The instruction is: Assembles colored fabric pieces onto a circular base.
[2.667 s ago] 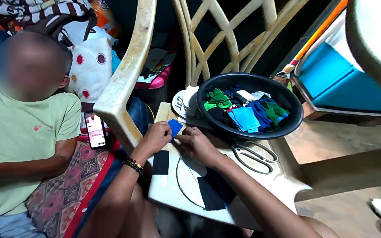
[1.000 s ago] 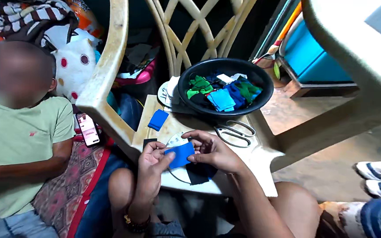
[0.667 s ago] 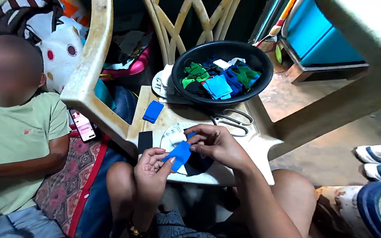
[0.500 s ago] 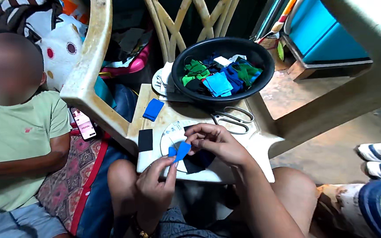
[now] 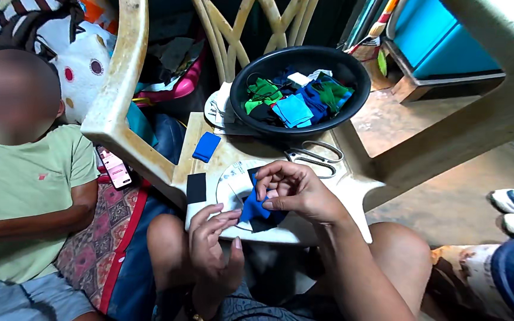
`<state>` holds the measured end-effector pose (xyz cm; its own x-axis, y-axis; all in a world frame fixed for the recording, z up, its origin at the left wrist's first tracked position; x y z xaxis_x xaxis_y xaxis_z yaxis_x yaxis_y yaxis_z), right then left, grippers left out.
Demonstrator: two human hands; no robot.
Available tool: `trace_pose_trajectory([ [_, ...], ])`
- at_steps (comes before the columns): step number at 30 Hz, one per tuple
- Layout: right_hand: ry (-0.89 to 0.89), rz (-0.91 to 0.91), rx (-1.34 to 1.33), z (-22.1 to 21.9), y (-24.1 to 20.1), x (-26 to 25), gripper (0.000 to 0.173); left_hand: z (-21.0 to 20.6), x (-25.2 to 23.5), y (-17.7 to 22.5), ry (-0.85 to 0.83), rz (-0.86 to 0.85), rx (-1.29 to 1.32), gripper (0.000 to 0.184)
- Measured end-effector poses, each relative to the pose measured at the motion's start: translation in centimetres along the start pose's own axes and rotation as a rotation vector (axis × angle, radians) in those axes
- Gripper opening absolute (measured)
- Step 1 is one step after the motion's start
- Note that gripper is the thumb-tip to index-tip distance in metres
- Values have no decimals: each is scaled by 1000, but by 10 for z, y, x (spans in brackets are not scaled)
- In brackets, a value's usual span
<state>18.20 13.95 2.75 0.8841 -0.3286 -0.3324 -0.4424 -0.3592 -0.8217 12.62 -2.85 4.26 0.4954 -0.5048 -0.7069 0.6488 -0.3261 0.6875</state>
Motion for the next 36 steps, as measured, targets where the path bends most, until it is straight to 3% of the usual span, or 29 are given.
trace_pose_trajectory([
  [4, -72, -20, -11, -4, 3, 1, 40, -12, -1, -25, -84, 283, 254, 56],
  [7, -111, -70, 33, -9, 7, 3, 40, -20, -5, -34, -195, 405, 140, 61],
  [10, -130, -110, 127, -11, 9, 4, 39, -18, -8, -30, -236, 334, -113, 53],
  [13, -139, -111, 172, -11, 10, 4, 38, -19, -7, -30, -270, 312, -76, 44],
  [16, -81, -122, 299, -6, 13, 2, 36, -23, 0, -40, -266, 502, 64, 43],
  [20, 39, -155, 556, 7, 23, 1, 36, -24, 14, -55, -177, 697, 58, 36],
  [36, 101, -152, 764, 16, 38, -5, 39, -23, 22, -63, -110, 691, -131, 31],
])
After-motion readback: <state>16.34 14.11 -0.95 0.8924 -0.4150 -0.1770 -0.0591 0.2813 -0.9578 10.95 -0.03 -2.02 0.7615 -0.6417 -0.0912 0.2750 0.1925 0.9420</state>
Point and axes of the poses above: each hand's wrist, its own x-axis away from the middle knuckle, its own z-axis out of the back of the hand, y = z × x, the point moved 10 cm from there along -x, towards the middle knuckle, and after that the axes turned 8 degrees about -x, right-handed, at the moved point
